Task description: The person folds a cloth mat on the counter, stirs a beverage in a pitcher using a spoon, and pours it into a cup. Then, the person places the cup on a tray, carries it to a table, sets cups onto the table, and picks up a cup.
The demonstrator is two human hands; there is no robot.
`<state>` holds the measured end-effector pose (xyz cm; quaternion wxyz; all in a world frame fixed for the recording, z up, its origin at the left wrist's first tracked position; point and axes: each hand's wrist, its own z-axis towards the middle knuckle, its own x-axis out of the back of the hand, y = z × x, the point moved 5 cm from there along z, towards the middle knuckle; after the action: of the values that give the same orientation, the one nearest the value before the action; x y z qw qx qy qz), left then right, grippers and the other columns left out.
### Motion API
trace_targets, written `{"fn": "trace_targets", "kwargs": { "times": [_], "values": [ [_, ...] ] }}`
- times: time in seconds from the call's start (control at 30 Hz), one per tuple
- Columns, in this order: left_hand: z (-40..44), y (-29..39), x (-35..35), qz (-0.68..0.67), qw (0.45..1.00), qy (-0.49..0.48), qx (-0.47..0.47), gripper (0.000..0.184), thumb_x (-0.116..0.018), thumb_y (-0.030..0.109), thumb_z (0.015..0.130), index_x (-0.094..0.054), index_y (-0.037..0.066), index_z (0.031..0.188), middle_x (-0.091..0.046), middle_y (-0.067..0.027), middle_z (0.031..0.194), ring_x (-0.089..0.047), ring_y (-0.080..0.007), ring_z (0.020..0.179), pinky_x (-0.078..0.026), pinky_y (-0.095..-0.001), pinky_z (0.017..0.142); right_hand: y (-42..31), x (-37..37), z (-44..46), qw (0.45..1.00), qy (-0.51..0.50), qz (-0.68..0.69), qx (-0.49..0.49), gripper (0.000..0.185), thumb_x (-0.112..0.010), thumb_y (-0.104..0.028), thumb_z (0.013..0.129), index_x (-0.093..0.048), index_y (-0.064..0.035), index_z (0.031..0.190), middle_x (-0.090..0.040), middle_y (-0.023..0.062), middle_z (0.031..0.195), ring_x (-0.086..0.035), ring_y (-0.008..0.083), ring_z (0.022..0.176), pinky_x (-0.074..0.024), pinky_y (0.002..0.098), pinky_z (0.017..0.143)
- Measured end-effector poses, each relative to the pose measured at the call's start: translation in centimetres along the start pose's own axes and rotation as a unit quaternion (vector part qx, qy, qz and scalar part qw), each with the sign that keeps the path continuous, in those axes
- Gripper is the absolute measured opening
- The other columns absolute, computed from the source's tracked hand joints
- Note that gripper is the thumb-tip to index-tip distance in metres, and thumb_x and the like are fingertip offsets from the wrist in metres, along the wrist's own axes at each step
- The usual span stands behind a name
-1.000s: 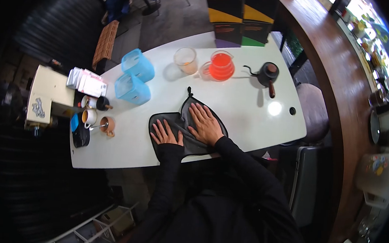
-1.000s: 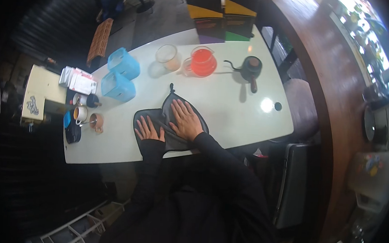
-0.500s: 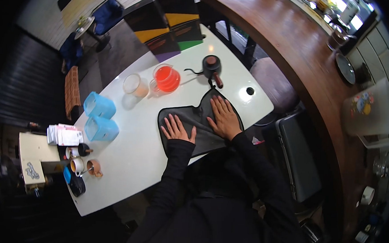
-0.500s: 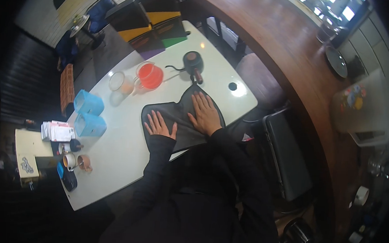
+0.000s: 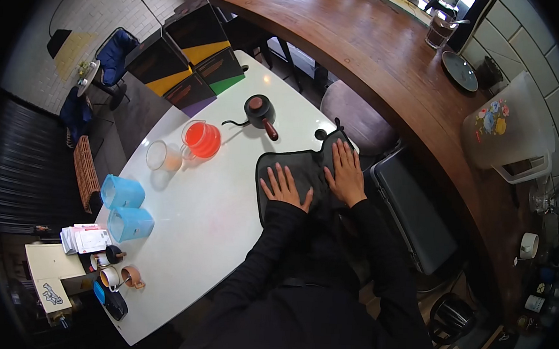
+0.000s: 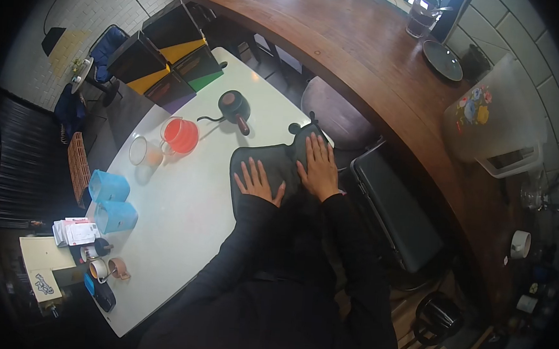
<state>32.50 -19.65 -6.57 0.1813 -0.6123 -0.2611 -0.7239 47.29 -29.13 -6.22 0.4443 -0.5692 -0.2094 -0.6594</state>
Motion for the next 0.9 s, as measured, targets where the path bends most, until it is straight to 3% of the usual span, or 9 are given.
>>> {"fn": "trace_targets", "kwargs": {
  "times": [0.3, 0.47, 0.7, 0.73, 0.9],
  "values": [
    [3.6, 2.4, -0.8, -0.026, 0.998, 0.010, -0.055, 0.085, -0.051, 0.053, 0.087, -0.028, -0.006, 0.144, -0.021, -0.0249, 0.153, -0.012, -0.0427, 0.144, -0.008, -0.0614, 0.113, 1.4, -1.1, 3.0, 1.000, -0.025, -0.011, -0.006, 0.069, -0.050, -0.032, 0.091, -0.028, 0.0025, 0.146, -0.024, 0.0168, 0.154, -0.021, 0.0326, 0.143, -0.0157, 0.0466, 0.117],
    [6.2, 2.8, -0.5, -0.033, 0.996, -0.012, -0.086, 0.078, -0.052, 0.045, 0.087, -0.030, -0.002, 0.145, -0.022, -0.0192, 0.154, -0.015, -0.0369, 0.144, -0.010, -0.0586, 0.114, 1.4, -2.0, 5.6, 0.999, -0.014, -0.004, 0.036, 0.068, -0.050, -0.033, 0.091, -0.029, 0.0026, 0.145, -0.025, 0.0163, 0.154, -0.022, 0.0327, 0.143, -0.0169, 0.0472, 0.116],
    [7.7, 1.7, -0.1, -0.040, 0.996, -0.008, -0.074, 0.068, -0.049, 0.037, 0.091, -0.032, 0.000, 0.145, -0.026, -0.0143, 0.154, -0.019, -0.0302, 0.144, -0.013, -0.0536, 0.115, 0.2, -3.2, 9.2, 0.996, -0.016, 0.014, 0.085, 0.066, -0.049, -0.032, 0.091, -0.031, 0.0028, 0.145, -0.026, 0.0167, 0.154, -0.023, 0.0327, 0.142, -0.0172, 0.0474, 0.116],
    [7.9, 1.5, -0.5, -0.048, 0.997, -0.014, -0.067, 0.074, -0.054, 0.037, 0.087, -0.029, 0.001, 0.146, -0.023, -0.0135, 0.156, -0.015, -0.0308, 0.145, -0.010, -0.0553, 0.115, 0.1, -3.3, 9.4, 0.996, -0.016, 0.009, 0.085, 0.066, -0.049, -0.032, 0.091, -0.031, 0.0031, 0.144, -0.027, 0.0171, 0.153, -0.023, 0.0330, 0.142, -0.0171, 0.0476, 0.116],
    [7.5, 1.2, -0.8, -0.053, 0.998, -0.012, -0.041, 0.074, -0.054, 0.038, 0.088, -0.029, 0.001, 0.146, -0.021, -0.0139, 0.156, -0.015, -0.0316, 0.145, -0.010, -0.0553, 0.116, -0.1, -3.6, 9.5, 0.995, -0.021, 0.008, 0.094, 0.066, -0.048, -0.031, 0.091, -0.030, 0.0047, 0.144, -0.026, 0.0209, 0.152, -0.021, 0.0350, 0.143, -0.0162, 0.0489, 0.116]
  ]
}}
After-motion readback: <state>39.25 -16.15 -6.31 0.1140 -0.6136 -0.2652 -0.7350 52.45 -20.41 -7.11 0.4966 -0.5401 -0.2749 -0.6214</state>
